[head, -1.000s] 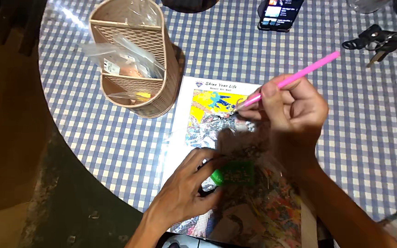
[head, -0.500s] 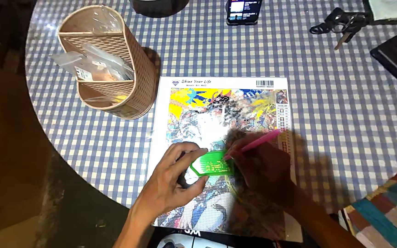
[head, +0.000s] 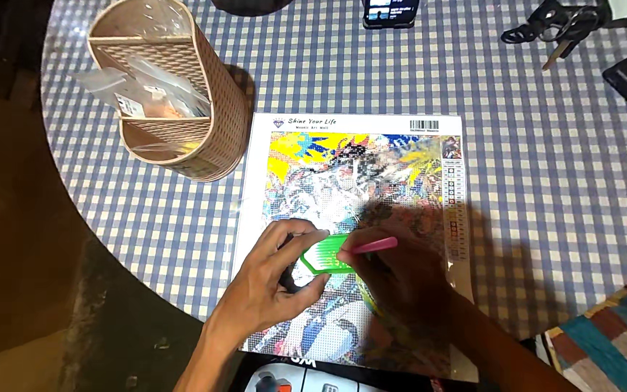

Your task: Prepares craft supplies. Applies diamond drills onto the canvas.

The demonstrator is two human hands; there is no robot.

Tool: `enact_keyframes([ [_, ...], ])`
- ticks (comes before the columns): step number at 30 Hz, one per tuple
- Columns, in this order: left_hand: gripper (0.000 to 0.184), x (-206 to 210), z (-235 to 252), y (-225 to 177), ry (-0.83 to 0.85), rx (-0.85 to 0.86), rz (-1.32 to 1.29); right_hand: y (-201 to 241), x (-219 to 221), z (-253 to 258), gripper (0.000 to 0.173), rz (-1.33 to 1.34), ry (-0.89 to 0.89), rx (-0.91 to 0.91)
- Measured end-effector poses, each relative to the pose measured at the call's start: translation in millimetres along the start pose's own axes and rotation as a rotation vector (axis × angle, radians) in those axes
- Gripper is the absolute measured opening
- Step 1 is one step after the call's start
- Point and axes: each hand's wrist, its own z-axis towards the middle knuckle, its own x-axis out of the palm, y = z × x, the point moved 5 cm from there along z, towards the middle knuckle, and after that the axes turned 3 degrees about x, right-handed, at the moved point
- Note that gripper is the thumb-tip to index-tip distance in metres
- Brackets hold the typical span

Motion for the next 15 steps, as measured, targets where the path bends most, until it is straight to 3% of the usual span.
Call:
enact_keyframes([
  [15, 0.046, 0.1, 0.7, -0.9, 0.003, -0.004, 0.004, -0.5, 0.7, -0.3, 0.016, -0.002, 0.018, -0.005],
])
